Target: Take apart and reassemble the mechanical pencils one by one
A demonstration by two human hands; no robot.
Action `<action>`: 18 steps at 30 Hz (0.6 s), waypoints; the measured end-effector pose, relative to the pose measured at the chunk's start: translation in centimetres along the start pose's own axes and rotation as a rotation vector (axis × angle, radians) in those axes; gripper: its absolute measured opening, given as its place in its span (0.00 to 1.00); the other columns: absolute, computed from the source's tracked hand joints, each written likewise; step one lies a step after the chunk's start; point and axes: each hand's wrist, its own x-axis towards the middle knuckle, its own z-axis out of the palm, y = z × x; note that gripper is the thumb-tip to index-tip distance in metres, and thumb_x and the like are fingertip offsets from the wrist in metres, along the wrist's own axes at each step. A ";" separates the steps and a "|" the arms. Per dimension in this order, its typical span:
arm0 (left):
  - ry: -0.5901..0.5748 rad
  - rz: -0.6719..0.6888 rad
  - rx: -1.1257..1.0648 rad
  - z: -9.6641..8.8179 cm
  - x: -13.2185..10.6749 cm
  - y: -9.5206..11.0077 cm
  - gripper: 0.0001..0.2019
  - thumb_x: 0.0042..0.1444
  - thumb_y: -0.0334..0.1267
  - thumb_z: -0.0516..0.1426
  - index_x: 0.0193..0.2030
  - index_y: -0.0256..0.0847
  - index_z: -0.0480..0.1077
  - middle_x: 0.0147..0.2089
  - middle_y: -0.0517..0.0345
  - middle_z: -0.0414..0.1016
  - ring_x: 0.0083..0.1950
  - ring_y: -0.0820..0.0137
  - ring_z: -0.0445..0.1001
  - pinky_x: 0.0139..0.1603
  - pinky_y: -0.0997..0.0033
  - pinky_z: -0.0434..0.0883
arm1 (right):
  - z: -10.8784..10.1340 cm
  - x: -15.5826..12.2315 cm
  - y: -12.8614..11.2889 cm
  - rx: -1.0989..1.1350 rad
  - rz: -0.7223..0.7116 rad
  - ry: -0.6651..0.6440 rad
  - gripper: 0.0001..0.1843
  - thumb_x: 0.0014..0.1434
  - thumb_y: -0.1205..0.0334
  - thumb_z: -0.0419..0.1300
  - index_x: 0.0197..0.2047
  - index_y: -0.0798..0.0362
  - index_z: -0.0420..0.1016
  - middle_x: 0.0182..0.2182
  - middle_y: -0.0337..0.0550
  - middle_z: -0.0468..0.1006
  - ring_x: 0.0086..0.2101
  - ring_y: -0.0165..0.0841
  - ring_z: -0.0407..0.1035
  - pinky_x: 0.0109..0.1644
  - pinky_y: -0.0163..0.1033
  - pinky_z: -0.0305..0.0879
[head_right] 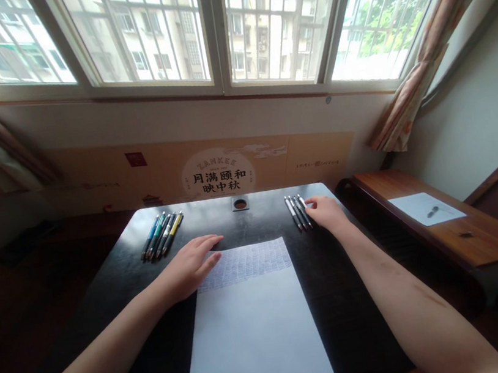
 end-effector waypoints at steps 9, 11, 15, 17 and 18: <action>0.016 0.011 -0.003 0.4 0.1 -0.3 0.25 0.69 0.49 0.47 0.66 0.38 0.66 0.66 0.46 0.70 0.67 0.55 0.66 0.69 0.51 0.62 | 0.6 0.3 0.4 -0.008 -0.034 0.005 0.16 0.58 0.61 0.60 0.48 0.51 0.84 0.38 0.46 0.85 0.36 0.39 0.77 0.40 0.38 0.69; 0.010 0.007 -0.006 0.4 0.1 -0.4 0.25 0.69 0.48 0.47 0.66 0.38 0.66 0.66 0.46 0.70 0.67 0.55 0.65 0.69 0.51 0.61 | 0.8 0.4 0.5 -0.007 -0.034 0.008 0.16 0.59 0.61 0.59 0.47 0.50 0.85 0.37 0.45 0.85 0.36 0.39 0.77 0.41 0.39 0.69; -0.003 -0.008 -0.009 0.4 0.1 -0.3 0.26 0.69 0.49 0.47 0.66 0.37 0.66 0.66 0.46 0.69 0.68 0.55 0.64 0.70 0.52 0.60 | 1.0 0.4 0.6 0.000 -0.044 0.039 0.15 0.59 0.62 0.58 0.44 0.49 0.85 0.35 0.44 0.85 0.35 0.40 0.77 0.40 0.40 0.69; -0.006 -0.013 -0.008 0.3 0.1 -0.2 0.26 0.68 0.48 0.47 0.66 0.37 0.66 0.67 0.45 0.69 0.68 0.55 0.64 0.70 0.52 0.60 | 1.0 0.4 0.7 0.011 -0.056 0.071 0.16 0.58 0.62 0.58 0.44 0.49 0.85 0.33 0.44 0.84 0.32 0.39 0.76 0.37 0.40 0.68; -0.007 -0.014 -0.007 0.3 0.1 -0.1 0.26 0.68 0.48 0.47 0.66 0.36 0.66 0.66 0.45 0.69 0.68 0.55 0.64 0.70 0.52 0.60 | 1.0 0.3 0.7 0.017 -0.066 0.096 0.16 0.57 0.62 0.58 0.45 0.50 0.85 0.32 0.44 0.84 0.31 0.38 0.75 0.37 0.40 0.68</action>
